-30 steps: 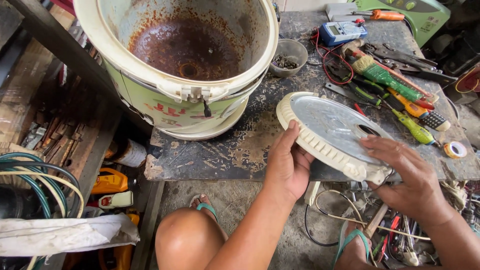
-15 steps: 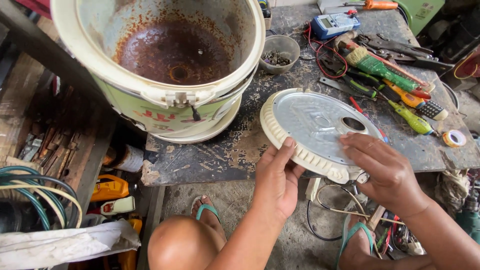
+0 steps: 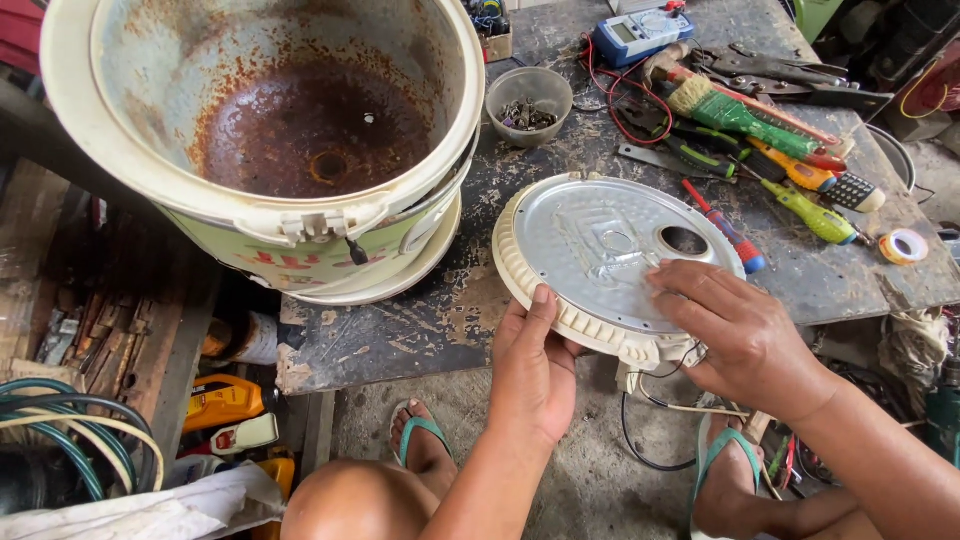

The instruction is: Reassembling the lid of a rice cooker by fitting a rubber gasket onto the inner metal plate and inspecting the assembly.

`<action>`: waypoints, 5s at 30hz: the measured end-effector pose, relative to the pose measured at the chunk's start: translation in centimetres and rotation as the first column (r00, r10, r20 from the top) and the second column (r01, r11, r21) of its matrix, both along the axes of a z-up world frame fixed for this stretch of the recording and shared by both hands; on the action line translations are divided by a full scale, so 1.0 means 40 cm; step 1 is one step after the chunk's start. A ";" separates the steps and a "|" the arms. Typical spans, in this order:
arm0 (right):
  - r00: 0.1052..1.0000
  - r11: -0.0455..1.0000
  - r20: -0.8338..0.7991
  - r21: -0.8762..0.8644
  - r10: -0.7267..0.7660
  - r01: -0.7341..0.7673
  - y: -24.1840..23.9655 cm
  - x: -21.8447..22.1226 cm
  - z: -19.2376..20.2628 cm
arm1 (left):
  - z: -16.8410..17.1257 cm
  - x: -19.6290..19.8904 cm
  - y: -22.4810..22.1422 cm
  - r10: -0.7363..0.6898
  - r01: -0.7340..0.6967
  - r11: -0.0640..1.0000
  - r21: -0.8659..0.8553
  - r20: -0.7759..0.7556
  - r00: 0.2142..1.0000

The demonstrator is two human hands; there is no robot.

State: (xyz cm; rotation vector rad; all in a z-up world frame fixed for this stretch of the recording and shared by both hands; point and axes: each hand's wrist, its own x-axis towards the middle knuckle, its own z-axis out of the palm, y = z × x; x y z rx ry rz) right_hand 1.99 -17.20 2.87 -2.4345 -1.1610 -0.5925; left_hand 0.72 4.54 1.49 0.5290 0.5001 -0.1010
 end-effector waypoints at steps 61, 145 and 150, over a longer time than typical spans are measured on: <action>0.996 0.999 -0.083 -0.024 0.026 -0.028 0.089 -0.061 -0.012 | 0.065 -0.019 -0.014 -0.119 0.127 0.992 0.015 -0.252 0.960; 0.968 0.926 -0.141 0.347 0.209 -0.149 0.050 0.012 0.081 | 0.068 -0.042 -0.066 0.077 -0.075 0.993 -0.090 0.017 0.997; 0.992 0.953 -0.094 0.298 0.089 -0.057 0.043 0.030 0.090 | 0.067 -0.042 -0.068 -0.039 0.058 0.989 -0.134 0.147 0.988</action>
